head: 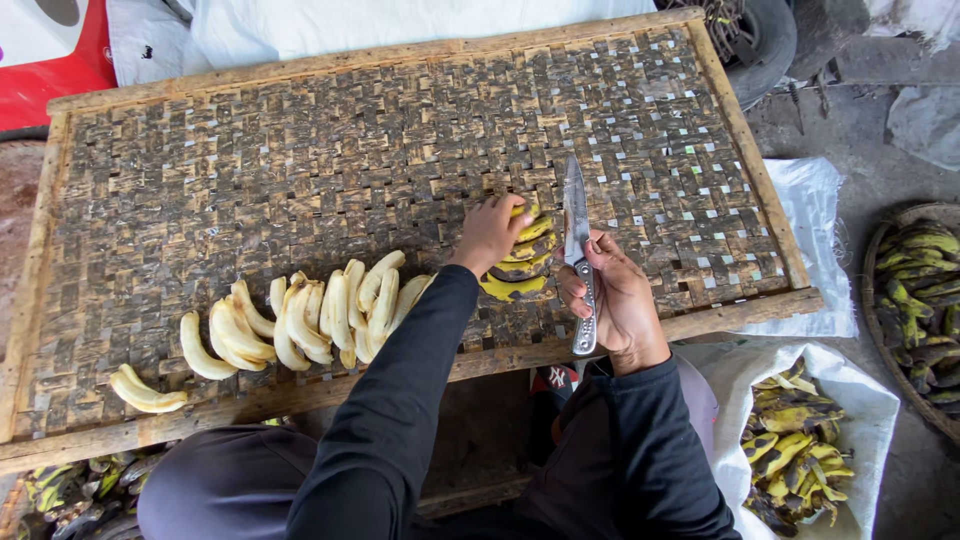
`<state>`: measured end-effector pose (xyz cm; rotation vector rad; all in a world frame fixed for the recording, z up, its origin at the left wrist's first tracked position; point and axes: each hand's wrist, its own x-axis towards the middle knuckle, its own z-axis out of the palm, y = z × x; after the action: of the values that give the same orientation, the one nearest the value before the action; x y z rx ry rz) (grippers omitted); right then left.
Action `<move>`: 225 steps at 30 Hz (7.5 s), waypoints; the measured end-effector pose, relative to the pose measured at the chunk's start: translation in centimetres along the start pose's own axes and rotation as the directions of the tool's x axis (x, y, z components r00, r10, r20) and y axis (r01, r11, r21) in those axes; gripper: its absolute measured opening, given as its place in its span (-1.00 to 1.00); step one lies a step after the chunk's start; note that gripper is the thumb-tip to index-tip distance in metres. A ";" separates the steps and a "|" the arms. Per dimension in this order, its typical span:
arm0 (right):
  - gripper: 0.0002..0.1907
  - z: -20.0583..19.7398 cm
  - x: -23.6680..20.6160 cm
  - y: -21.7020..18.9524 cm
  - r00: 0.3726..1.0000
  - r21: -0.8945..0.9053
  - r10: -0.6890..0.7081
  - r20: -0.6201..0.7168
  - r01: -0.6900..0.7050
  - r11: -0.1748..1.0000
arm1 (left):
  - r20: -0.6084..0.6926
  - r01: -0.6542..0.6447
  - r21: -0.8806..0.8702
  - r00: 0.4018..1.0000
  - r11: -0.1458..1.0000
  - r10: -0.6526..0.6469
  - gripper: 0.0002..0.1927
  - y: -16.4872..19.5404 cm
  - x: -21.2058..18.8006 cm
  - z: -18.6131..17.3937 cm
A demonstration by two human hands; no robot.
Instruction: The person sits on the floor in front of a woven bamboo tray and peels bananas one at a time using a small knife, cutting the peel and pulling it off by hand. Peeled bananas are laid in a row on the tray and discarded peels are dropped into a sack beside them.
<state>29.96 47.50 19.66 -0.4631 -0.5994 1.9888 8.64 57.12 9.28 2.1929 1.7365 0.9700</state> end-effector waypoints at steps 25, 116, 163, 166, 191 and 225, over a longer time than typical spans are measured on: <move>-0.74 -16.2 -5.0 -15.5 0.700 -0.804 -0.529 -0.480 -0.109 0.585 | 0.470 0.357 -0.882 0.634 -0.306 -0.615 -0.70 -0.8 -19.4 -17.7; -0.34 11.6 0.2 11.7 0.962 -0.912 0.010 0.273 0.263 -0.316 | -0.159 0.155 -0.205 0.969 0.967 -0.189 -0.39 0.7 -17.5 -16.5; -0.60 0.5 -7.6 -0.6 0.734 -0.767 -0.589 -0.337 0.150 0.624 | 0.284 -0.030 -0.887 0.751 -0.461 -0.596 -0.63 -5.1 -18.4 -17.0; -0.47 -4.8 -13.9 -3.5 0.500 -0.908 -0.824 -0.266 0.156 0.388 | 0.411 0.174 -0.896 0.675 -0.409 -0.613 -0.65 -4.6 -19.2 -15.2; -0.51 8.1 -3.6 11.5 0.781 -0.823 -0.266 0.565 0.511 -0.248 | 0.345 0.059 -0.739 0.889 -0.671 -0.301 -0.46 0.3 -19.6 -10.2; -0.82 6.4 1.6 17.0 0.913 -0.863 -0.390 0.118 0.289 0.415 | 0.490 0.168 -0.799 0.738 -0.577 -0.464 -0.44 -0.8 -19.4 -12.3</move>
<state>13.81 40.58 14.76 -0.9593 -1.5316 1.1045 -1.27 36.41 11.03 0.0550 0.5874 1.4653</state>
